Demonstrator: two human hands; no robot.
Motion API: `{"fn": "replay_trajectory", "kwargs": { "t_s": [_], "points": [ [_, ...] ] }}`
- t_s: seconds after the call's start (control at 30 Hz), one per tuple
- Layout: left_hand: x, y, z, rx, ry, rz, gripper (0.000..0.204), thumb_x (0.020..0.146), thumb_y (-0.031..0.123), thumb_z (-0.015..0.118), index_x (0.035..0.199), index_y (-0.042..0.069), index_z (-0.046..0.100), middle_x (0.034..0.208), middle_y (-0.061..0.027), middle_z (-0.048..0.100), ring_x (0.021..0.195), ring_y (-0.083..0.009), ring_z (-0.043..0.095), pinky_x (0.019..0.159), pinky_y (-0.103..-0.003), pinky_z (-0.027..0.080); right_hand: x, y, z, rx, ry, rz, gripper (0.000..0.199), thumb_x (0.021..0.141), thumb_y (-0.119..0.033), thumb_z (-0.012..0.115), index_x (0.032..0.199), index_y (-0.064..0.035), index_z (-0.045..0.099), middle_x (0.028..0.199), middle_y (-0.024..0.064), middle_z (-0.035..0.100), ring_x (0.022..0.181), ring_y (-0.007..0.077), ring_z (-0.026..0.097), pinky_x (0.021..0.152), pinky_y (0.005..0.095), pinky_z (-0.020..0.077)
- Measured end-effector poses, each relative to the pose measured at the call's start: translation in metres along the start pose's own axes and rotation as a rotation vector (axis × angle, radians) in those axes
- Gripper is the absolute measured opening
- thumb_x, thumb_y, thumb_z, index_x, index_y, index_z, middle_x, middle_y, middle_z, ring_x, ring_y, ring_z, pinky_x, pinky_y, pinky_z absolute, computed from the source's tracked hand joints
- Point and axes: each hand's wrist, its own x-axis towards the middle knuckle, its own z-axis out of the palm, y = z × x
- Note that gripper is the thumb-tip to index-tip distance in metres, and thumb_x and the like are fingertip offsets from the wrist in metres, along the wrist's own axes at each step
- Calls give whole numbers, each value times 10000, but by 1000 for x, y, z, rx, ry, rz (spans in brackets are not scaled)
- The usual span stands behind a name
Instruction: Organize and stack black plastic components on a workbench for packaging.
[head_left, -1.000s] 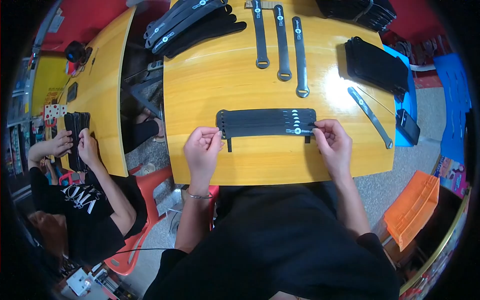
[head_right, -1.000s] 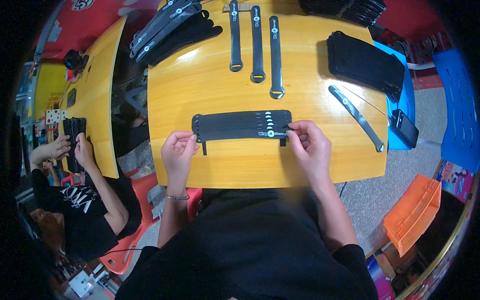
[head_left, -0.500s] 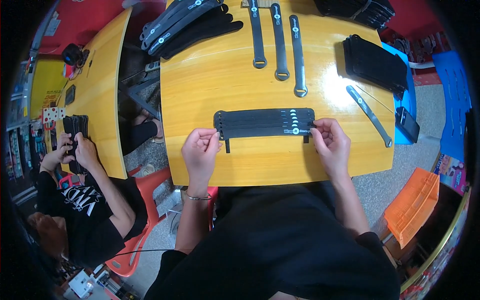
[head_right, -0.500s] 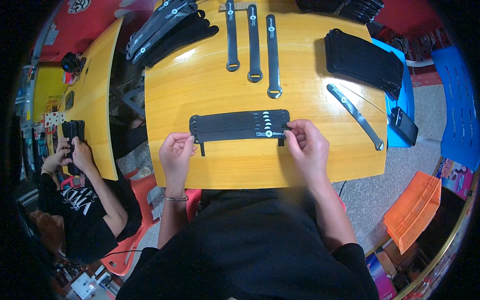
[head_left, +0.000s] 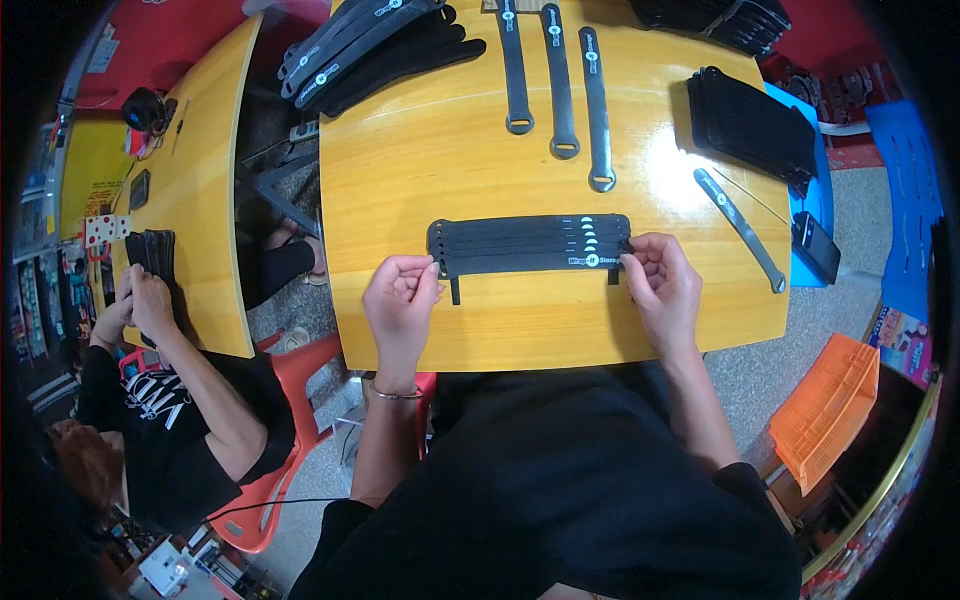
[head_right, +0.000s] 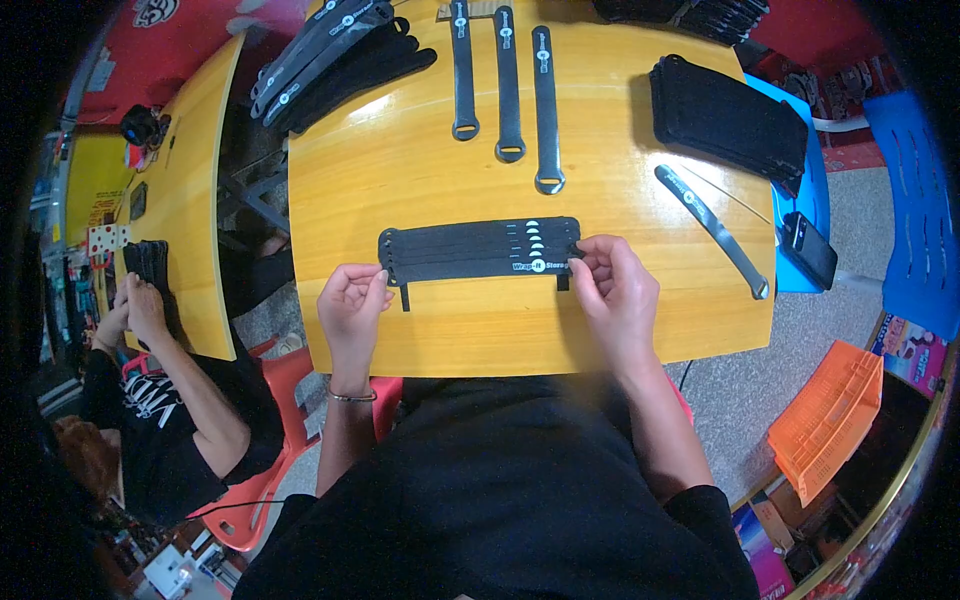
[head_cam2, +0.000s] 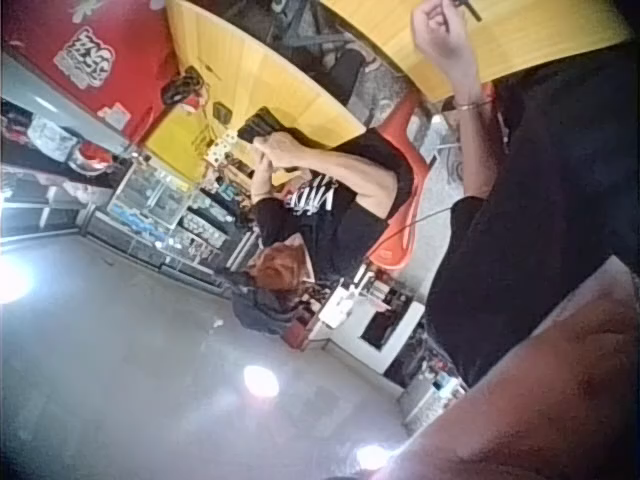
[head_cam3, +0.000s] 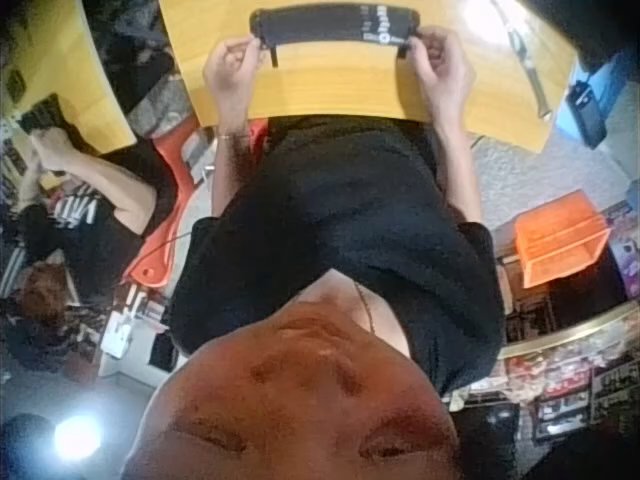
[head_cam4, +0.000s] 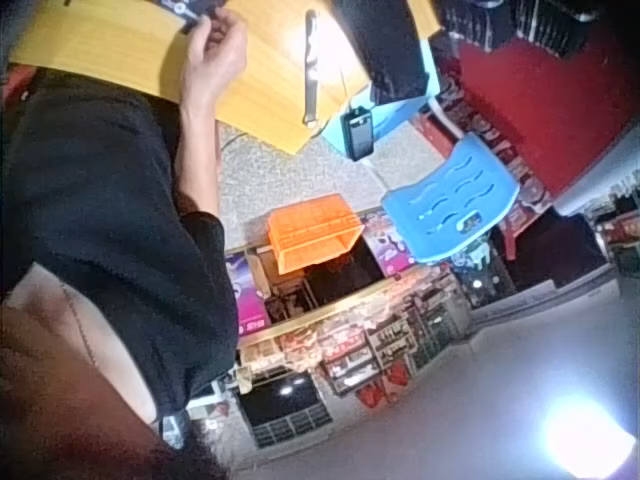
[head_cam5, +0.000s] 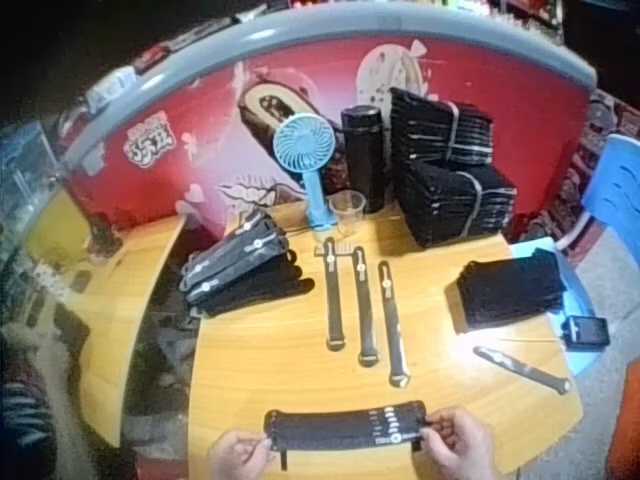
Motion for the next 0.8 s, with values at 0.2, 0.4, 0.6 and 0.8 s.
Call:
{"fn": "replay_trajectory", "kwargs": {
  "t_s": [0.2, 0.4, 0.6, 0.8],
  "points": [
    [1, -1, 1, -5, 5, 7, 67, 875, -24, 608, 934, -30, 577, 772, -46, 632, 661, -68, 623, 584, -180, 512, 0, 1, 1, -28, 13, -19, 172, 819, 7, 680, 966, -2, 591, 775, 31, 629, 636, 38, 570, 556, 174, 480],
    [0, -3, 0, 4, 0, 14, 67, 875, -26, 608, 934, -29, 578, 779, -46, 630, 667, -66, 621, 584, -179, 511, 0, 3, 1, -58, 19, -16, 178, 809, -2, 686, 960, -7, 590, 771, 40, 635, 623, 52, 583, 554, 186, 487],
    [0, -3, 1, -10, 0, 16, 67, 877, -23, 608, 937, -25, 577, 779, -42, 625, 666, -63, 615, 583, -176, 504, -1, 1, 0, -80, 25, -25, 181, 804, -6, 686, 955, -9, 587, 770, 46, 637, 617, 61, 592, 549, 196, 490],
    [0, -3, 0, -1, 3, 14, 65, 880, -18, 606, 937, -24, 576, 785, -42, 624, 670, -64, 615, 586, -176, 504, 0, 2, 2, -96, 26, -37, 183, 799, -5, 689, 950, -9, 587, 768, 45, 636, 620, 63, 595, 551, 199, 494]
  ]
}}
